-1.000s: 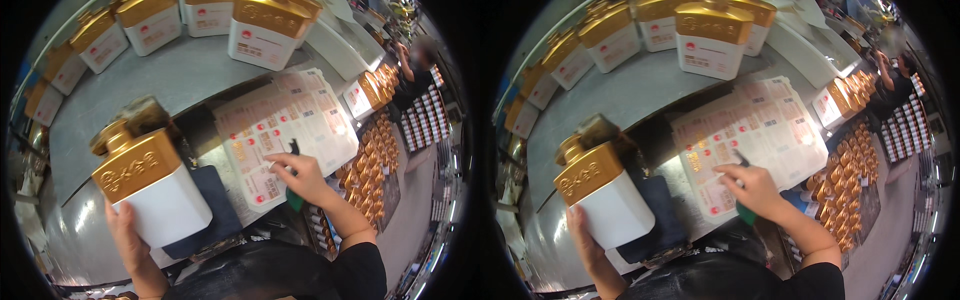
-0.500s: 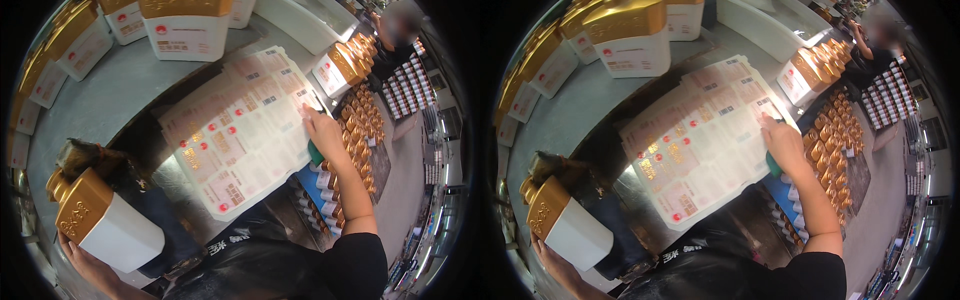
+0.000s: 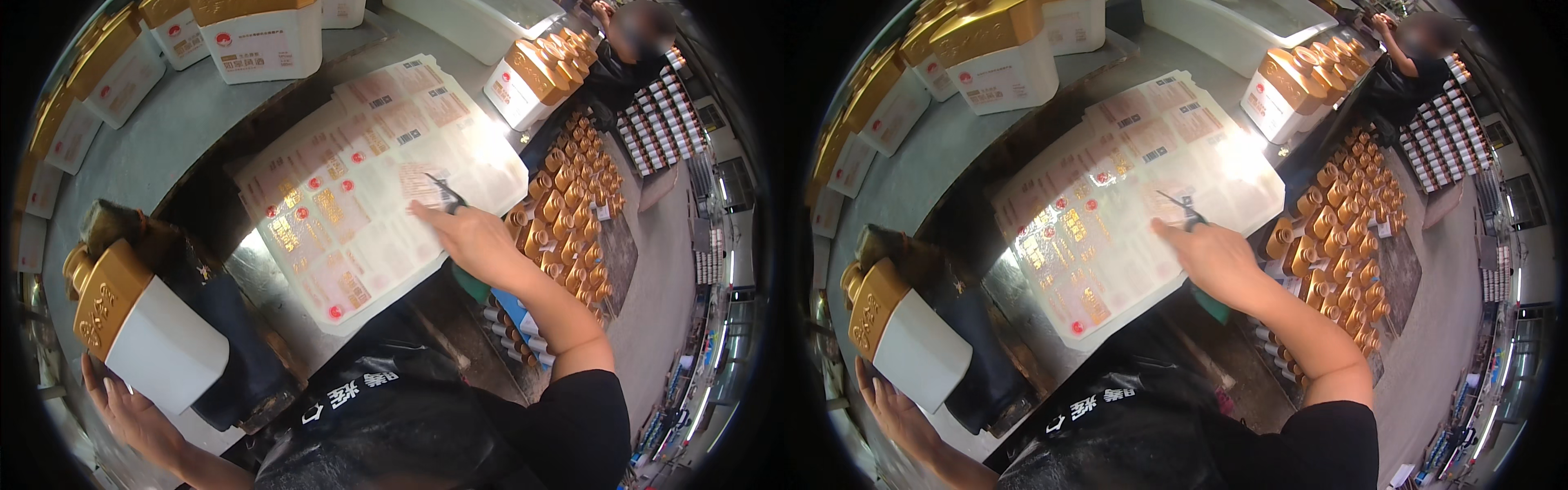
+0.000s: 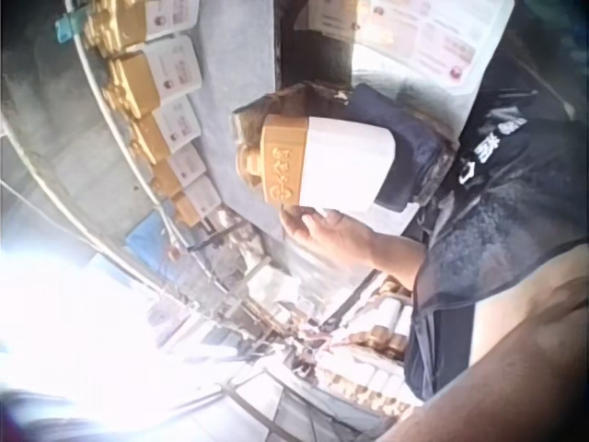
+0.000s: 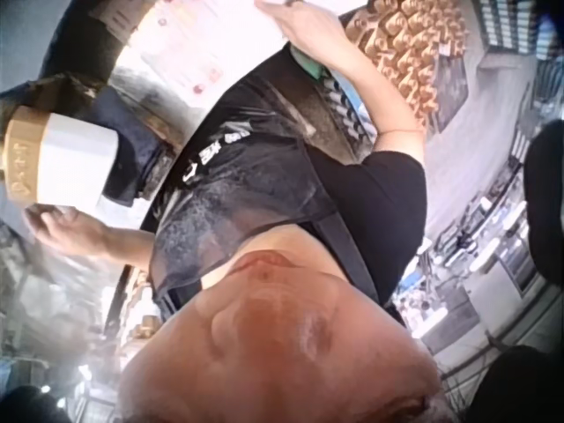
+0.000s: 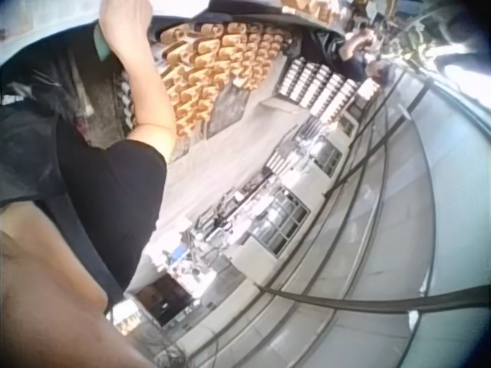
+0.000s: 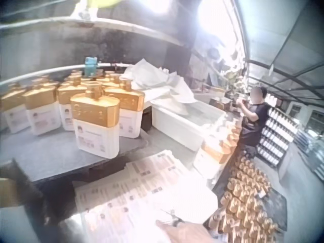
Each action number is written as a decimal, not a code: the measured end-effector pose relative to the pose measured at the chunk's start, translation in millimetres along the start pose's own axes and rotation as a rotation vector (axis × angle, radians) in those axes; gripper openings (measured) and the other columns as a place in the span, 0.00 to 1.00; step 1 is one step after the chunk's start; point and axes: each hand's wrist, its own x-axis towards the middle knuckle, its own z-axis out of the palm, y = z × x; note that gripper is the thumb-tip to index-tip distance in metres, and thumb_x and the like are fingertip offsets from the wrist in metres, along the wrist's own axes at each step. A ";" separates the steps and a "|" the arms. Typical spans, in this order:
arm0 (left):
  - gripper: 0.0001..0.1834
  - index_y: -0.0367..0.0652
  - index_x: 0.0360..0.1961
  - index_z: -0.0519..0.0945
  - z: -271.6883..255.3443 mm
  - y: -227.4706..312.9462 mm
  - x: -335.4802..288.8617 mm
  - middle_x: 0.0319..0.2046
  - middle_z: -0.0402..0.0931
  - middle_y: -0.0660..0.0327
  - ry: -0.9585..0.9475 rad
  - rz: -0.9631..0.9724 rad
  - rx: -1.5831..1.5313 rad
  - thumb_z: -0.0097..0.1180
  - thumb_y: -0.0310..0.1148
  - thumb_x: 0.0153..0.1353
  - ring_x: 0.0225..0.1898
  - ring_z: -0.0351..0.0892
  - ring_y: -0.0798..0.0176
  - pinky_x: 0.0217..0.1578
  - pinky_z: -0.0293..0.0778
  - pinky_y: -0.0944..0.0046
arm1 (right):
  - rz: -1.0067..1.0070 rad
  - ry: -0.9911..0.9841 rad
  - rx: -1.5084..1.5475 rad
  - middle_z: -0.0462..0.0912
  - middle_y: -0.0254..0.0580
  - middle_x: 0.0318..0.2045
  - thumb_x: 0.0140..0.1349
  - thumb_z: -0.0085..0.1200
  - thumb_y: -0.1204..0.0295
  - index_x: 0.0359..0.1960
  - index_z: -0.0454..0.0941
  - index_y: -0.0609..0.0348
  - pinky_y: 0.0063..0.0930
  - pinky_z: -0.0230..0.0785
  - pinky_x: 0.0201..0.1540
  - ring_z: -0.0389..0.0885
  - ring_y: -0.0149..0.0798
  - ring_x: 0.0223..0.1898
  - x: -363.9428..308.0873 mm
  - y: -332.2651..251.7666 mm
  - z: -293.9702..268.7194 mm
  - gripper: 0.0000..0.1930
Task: The person picks up a white bottle with a gold cap from a conveyor belt. They apply a label to the bottle's body using a green card to smooth it out, then peel off a protective film from the bottle's cap. The person repeats this process for multiple bottles.
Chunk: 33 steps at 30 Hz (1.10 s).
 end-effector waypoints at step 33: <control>0.20 0.32 0.57 0.74 -12.7 -3.0 20.1 0.55 0.75 0.47 -0.257 0.698 0.182 0.42 0.25 0.66 0.58 0.74 0.53 0.62 0.66 0.52 | 0.428 0.542 0.385 0.82 0.36 0.21 0.64 0.58 0.67 0.32 0.80 0.61 0.27 0.70 0.27 0.80 0.32 0.23 -77.4 90.6 9.2 0.09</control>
